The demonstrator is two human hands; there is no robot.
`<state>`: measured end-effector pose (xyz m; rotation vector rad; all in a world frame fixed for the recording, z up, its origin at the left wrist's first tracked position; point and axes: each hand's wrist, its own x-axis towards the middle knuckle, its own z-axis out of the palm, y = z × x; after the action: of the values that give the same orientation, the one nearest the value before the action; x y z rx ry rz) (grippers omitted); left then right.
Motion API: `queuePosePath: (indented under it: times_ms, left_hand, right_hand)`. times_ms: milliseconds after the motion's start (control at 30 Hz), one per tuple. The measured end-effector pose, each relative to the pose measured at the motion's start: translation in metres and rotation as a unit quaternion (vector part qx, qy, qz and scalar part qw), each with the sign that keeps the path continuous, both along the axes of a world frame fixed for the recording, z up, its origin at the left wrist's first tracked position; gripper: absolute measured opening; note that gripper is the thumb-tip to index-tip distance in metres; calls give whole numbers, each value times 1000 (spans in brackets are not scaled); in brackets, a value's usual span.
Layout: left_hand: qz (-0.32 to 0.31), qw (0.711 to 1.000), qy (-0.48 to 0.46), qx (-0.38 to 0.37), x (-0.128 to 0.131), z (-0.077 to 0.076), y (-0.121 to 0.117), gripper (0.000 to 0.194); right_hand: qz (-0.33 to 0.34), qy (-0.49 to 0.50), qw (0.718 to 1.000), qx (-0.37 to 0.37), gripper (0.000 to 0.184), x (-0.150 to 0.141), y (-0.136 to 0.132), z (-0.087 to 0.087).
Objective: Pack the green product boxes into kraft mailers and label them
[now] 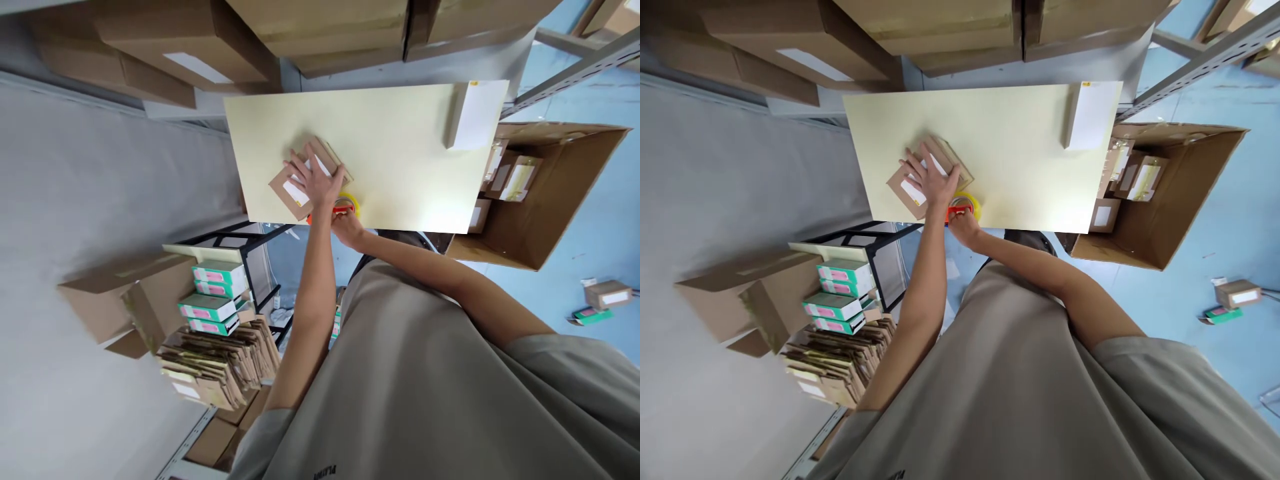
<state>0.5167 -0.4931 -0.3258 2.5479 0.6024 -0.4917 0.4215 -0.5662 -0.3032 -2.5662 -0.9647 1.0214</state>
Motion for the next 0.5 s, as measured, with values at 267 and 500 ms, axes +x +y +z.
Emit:
queuePosePath:
  times_ms: [267, 500]
  left_hand:
    - [8, 996, -59, -66, -3, -5, 10, 106]
    - [-22, 979, -147, -137, -7, -11, 17, 106]
  right_hand:
    - [-28, 24, 998, -54, 46, -20, -126, -14]
    - [-133, -40, 988, -69, 52, 27, -198, -30]
